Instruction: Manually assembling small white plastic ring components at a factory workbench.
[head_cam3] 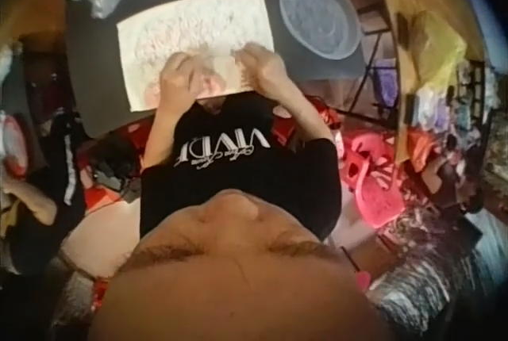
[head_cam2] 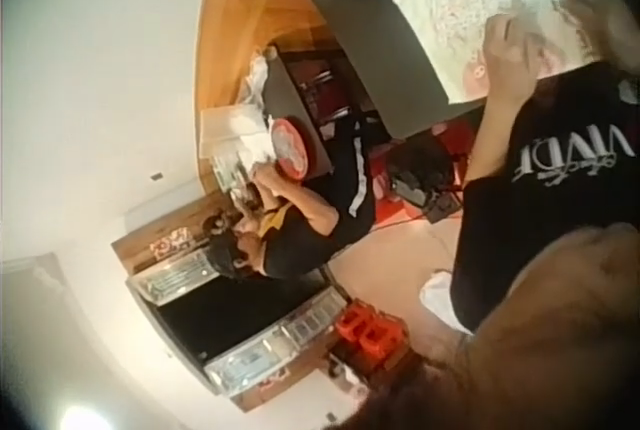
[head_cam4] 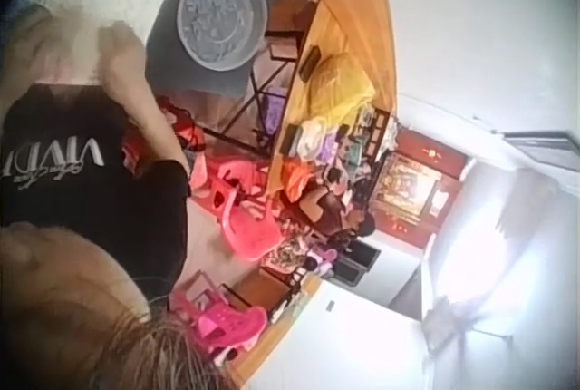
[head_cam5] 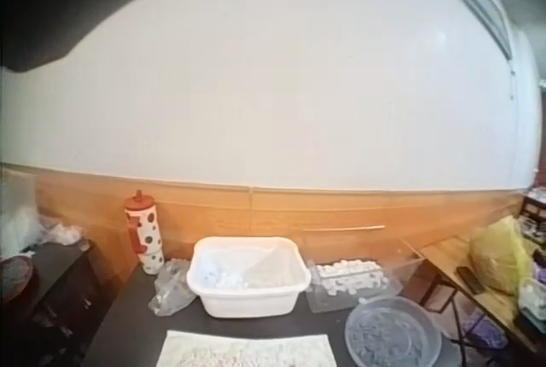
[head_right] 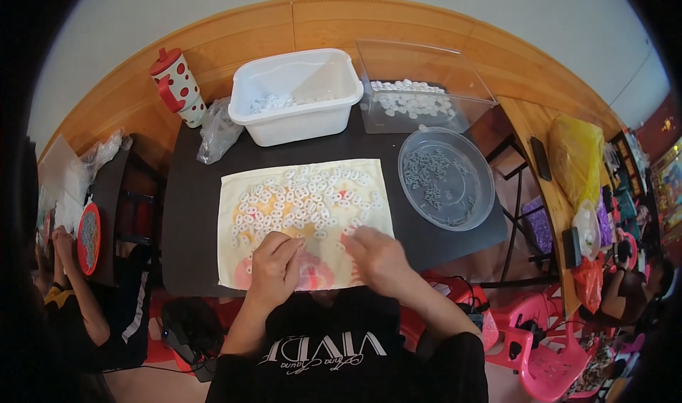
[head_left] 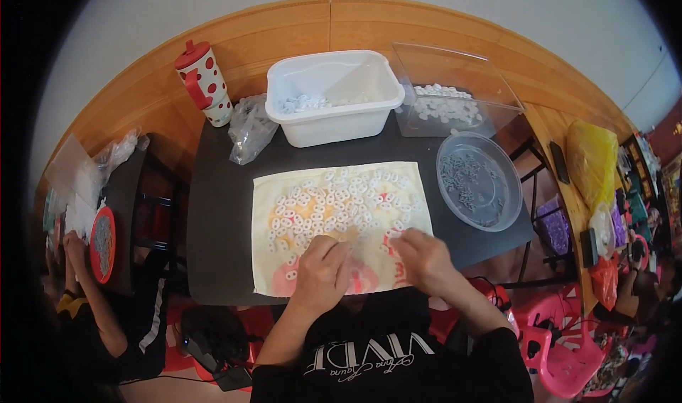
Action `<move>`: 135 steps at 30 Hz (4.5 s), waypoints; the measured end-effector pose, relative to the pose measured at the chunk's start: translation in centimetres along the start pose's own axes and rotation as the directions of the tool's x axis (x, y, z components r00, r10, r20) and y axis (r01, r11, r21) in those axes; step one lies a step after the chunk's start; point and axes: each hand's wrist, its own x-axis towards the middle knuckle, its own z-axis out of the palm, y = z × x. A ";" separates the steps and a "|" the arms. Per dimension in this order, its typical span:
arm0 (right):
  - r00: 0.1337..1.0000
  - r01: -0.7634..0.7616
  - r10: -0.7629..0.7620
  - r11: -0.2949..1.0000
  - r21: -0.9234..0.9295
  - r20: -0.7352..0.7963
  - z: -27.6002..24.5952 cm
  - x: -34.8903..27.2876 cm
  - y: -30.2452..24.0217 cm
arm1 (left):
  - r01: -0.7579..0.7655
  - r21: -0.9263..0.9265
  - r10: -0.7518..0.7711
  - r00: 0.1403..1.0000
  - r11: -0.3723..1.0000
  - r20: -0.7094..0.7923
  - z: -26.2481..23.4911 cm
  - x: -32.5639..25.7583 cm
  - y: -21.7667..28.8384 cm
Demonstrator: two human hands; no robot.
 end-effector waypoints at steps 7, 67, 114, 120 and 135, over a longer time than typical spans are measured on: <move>0.964 -0.264 0.252 0.927 -0.267 -0.081 -1.0 -1.8 4.1 | 0.015 -0.013 -0.014 0.998 1.000 0.066 1.2 0.4 0.6; 0.878 -0.251 0.458 0.685 0.684 -0.136 4.4 0.3 -2.3 | 0.163 0.374 -0.154 0.987 0.913 -0.055 1.6 0.8 0.3; 0.986 0.077 0.012 0.852 0.518 -0.166 2.6 3.8 -3.5 | 0.489 -0.572 -0.456 0.864 0.659 0.213 -0.9 -1.0 1.5; 0.982 -0.132 0.191 0.736 0.664 -0.016 2.1 3.0 -3.5 | 0.491 -0.721 -0.494 0.837 0.488 0.235 -0.5 -2.0 1.0; 0.997 -0.070 0.065 0.977 0.203 0.031 5.1 4.5 -4.9 | 0.351 -0.819 -0.622 0.783 0.453 -0.008 -4.3 -4.3 -2.1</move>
